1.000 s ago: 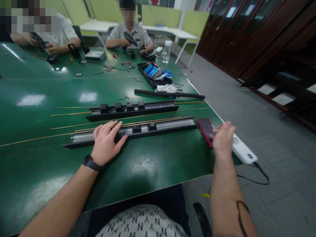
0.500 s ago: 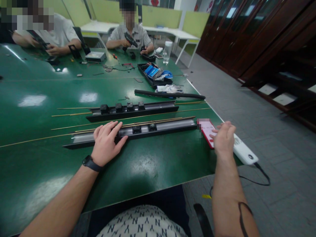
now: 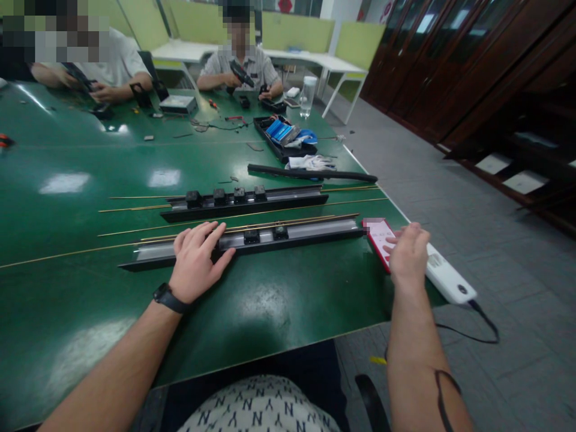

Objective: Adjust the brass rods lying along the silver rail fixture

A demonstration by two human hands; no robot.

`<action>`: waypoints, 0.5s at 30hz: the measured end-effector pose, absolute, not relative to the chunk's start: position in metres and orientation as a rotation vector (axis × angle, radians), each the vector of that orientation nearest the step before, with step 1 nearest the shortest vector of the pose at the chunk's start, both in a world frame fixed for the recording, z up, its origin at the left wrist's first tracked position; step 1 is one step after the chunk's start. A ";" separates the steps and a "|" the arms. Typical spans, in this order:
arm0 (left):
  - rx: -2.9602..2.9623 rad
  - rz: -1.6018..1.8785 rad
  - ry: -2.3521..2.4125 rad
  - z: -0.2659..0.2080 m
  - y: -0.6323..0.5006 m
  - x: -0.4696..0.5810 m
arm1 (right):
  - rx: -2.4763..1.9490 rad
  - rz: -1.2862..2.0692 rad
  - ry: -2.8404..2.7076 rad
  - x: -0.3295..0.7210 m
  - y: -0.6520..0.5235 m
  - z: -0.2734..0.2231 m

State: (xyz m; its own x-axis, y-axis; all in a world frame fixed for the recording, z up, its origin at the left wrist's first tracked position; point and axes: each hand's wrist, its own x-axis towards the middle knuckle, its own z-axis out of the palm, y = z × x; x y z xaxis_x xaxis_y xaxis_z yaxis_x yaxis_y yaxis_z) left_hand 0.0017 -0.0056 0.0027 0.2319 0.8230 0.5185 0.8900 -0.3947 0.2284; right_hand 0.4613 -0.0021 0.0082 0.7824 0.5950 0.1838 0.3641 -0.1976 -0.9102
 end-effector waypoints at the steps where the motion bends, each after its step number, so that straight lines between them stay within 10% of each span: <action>1: -2.372 -0.886 -1.658 0.003 -0.006 0.002 | -1.810 0.246 -0.757 0.460 -0.002 0.009; 15: -2.374 -0.886 -1.671 0.003 -0.005 0.002 | -1.384 0.560 -0.779 0.385 0.004 0.038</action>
State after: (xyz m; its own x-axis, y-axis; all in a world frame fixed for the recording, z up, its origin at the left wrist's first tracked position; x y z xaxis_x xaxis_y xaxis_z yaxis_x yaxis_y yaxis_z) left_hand 0.0024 -0.0053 0.0028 0.2257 0.8277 0.5138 0.8896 -0.3901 0.2376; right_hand 0.3845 0.0041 0.0381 0.6385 0.7538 0.1553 0.0925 0.1251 -0.9878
